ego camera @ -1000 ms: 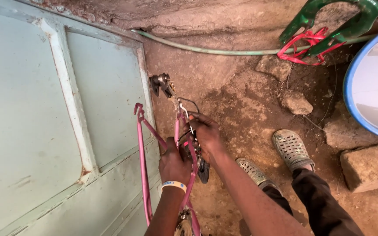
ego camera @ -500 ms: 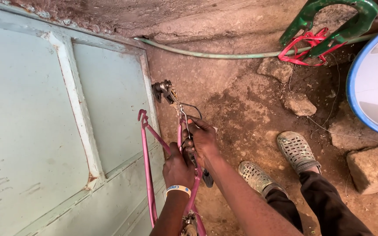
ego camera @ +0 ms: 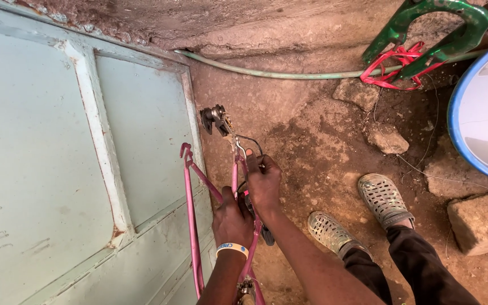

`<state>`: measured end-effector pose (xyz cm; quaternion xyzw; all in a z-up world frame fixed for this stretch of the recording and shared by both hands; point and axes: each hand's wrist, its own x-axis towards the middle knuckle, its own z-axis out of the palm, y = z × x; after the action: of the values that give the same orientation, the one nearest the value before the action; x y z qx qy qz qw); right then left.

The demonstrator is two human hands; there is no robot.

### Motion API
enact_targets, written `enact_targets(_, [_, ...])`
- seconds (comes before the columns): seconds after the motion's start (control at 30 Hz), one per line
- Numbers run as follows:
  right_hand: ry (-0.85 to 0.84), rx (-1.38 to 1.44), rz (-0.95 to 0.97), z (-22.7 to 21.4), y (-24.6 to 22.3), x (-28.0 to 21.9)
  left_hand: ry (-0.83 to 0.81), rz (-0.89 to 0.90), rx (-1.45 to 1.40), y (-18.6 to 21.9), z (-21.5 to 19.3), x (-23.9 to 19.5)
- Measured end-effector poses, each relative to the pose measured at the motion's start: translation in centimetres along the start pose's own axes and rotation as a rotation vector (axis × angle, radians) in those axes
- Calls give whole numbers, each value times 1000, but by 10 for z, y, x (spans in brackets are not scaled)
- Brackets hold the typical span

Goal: The person selects a screwdriver and a wrench from a pile of tools on the ground. They then use the wrench to loosen and remove a bolt from the rear derailleur of a pink bicycle, detaching the component from the frame.

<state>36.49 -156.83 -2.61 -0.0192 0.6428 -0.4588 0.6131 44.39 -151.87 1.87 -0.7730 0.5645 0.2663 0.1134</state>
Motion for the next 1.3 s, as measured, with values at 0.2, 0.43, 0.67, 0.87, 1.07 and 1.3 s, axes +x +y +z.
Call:
enact_targets(0.2, [124, -383, -170, 6, 4, -7, 19, 56, -38, -6, 0, 1])
enact_targets(0.43, [146, -586, -316, -2, 61, 66, 9, 14, 10, -8, 5, 1])
enact_targets(0.67, [-104, -627, -283, -24, 5, 127, -2, 11, 40, -8, 2, 3])
enact_targets(0.87, [-259, -669, -53, -55, -58, 81, 8, -2, 65, -6, 4, 8])
enact_targets(1.07, [-300, -513, 6, -72, -46, 1, 6, 6, 31, -3, 5, 8])
enact_targets(1.3, [-299, 55, 103, -61, -10, -19, 62, 39, 46, -10, 12, 3])
